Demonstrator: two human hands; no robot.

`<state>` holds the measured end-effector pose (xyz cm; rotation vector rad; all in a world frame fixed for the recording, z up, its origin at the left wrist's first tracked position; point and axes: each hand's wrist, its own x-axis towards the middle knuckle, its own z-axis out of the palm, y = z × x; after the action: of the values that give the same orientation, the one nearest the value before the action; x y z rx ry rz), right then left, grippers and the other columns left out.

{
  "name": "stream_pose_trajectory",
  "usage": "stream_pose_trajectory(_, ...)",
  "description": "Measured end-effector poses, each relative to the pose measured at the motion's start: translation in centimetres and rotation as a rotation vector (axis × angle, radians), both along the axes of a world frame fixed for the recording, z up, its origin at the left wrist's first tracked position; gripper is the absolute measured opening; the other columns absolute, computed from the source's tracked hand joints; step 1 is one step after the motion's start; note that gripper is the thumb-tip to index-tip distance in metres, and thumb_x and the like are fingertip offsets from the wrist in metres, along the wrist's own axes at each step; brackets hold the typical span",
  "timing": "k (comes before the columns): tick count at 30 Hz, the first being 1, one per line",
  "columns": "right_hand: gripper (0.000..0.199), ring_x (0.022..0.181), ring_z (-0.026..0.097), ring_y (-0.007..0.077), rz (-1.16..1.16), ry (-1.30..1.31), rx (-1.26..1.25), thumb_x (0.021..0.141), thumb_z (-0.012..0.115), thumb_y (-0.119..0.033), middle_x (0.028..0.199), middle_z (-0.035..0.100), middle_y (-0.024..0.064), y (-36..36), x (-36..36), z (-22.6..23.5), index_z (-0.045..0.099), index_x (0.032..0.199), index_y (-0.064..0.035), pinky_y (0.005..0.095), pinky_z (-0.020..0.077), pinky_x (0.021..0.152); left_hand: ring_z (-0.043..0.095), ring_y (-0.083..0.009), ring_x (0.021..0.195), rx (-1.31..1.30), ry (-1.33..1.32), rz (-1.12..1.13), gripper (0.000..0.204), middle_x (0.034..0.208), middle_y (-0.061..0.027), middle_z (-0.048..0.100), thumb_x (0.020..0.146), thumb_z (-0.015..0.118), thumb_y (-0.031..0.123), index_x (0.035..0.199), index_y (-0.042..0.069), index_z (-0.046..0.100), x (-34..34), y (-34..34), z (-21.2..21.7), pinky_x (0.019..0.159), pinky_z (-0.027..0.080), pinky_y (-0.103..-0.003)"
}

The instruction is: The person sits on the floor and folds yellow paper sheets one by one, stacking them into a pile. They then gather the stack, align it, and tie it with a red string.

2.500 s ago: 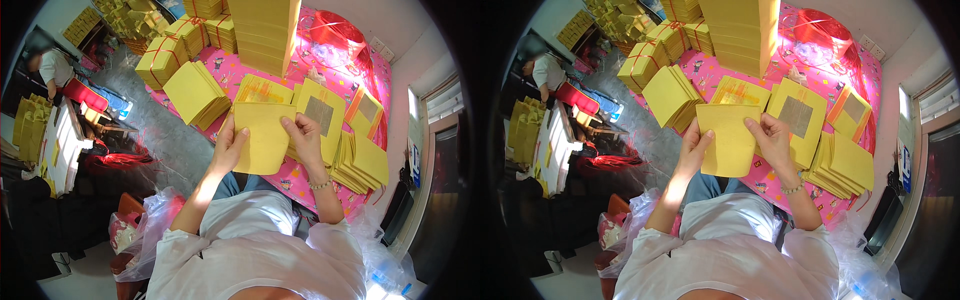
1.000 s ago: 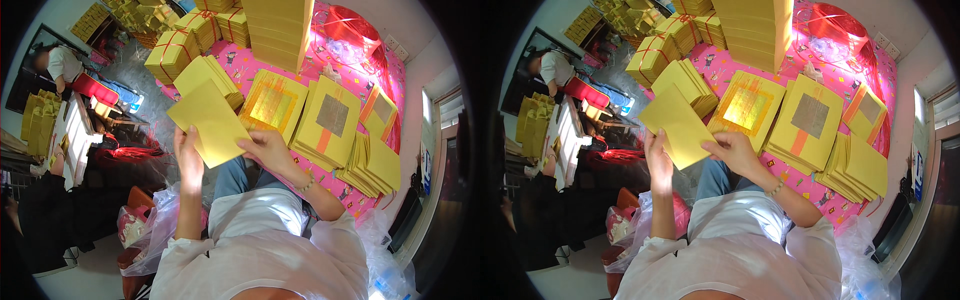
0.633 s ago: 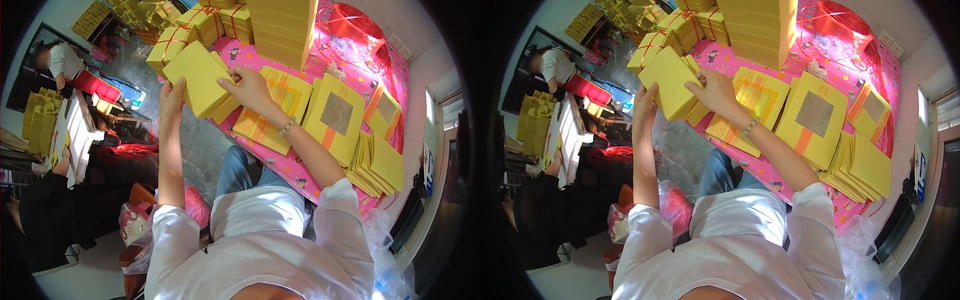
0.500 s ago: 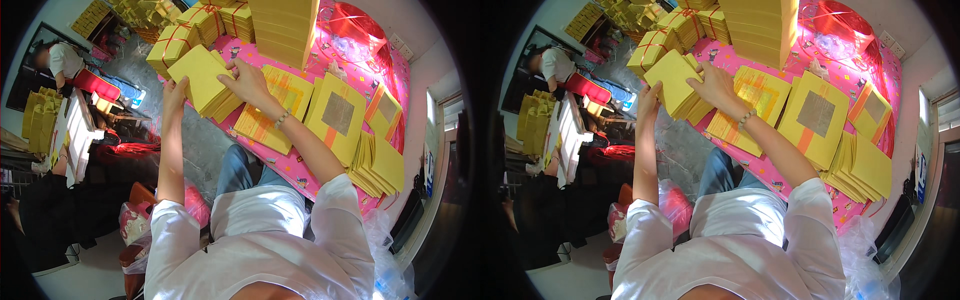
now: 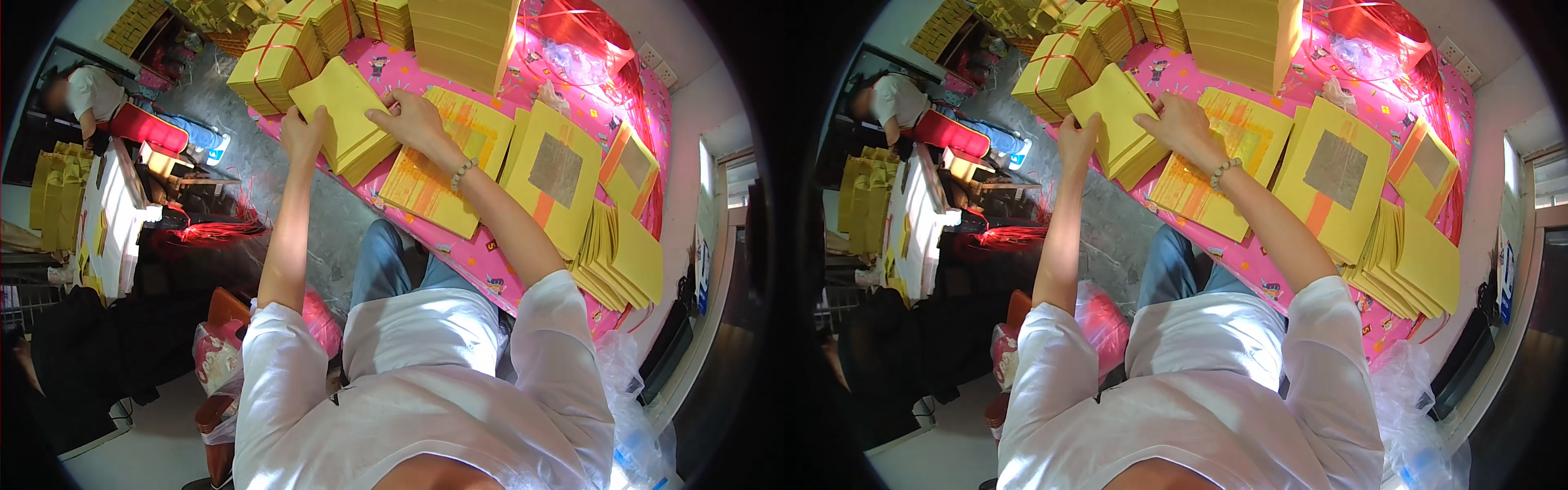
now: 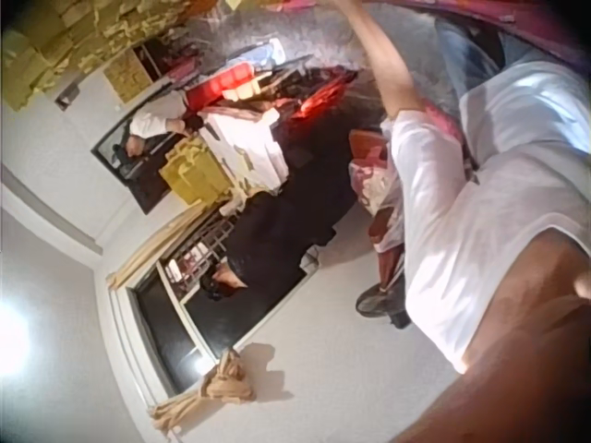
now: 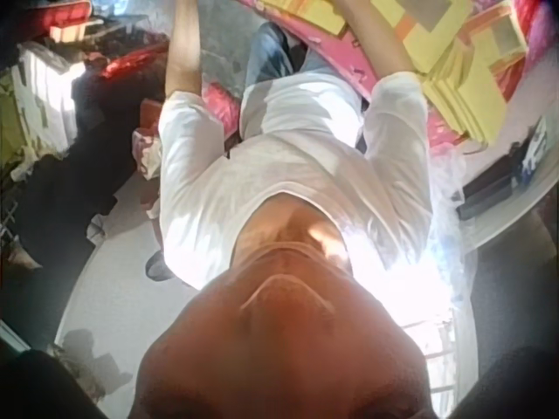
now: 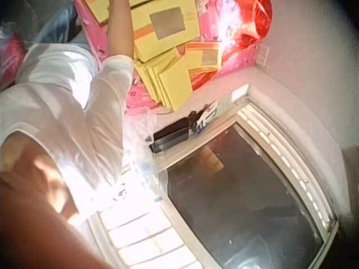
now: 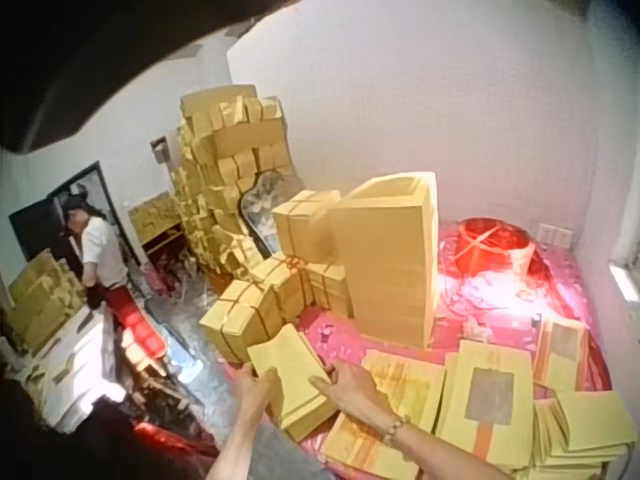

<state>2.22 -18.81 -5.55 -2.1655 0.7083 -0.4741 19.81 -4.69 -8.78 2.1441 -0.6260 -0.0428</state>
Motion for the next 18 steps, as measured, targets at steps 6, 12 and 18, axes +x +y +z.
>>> stream_pose_trajectory(6,0.042,0.076,0.062,0.0164,0.006,-0.137,0.089,0.081,0.070,-0.040,0.084,0.065,0.0072,-0.3,-2.7,0.8,0.065,0.101,-0.0032,0.0317,0.0495,0.070,0.054,-0.0326,0.094,-0.029,-0.297,0.168,0.058,0.099,-0.0198,0.058,0.073,0.069,0.031,0.119,-0.003,0.055,-0.5,-0.6,-1.0,0.083,0.044,-0.043)
stream_pose_trajectory(12,0.027,0.077,0.062,0.0158,0.086,-0.105,0.066,0.085,0.068,-0.025,0.085,0.065,0.0068,-0.2,-9.7,3.4,0.064,0.099,-0.0025,0.0301,0.0502,0.071,0.054,-0.0311,0.095,-0.169,-0.158,0.038,0.044,0.102,-0.0201,0.056,0.085,0.060,0.025,0.121,-0.001,0.054,-0.5,0.1,-1.5,0.084,0.044,-0.041)
stream_pose_trajectory(18,0.020,0.079,0.063,0.0258,0.100,-0.073,-0.095,0.083,0.067,-0.018,0.085,0.063,0.0112,1.9,-15.1,2.5,0.062,0.094,-0.0024,0.0358,0.0499,0.069,0.056,-0.0320,0.097,-0.368,-0.111,0.021,0.038,0.105,-0.0224,0.055,0.093,0.051,0.021,0.119,-0.005,0.053,-1.1,0.3,-1.7,0.086,0.044,-0.041)
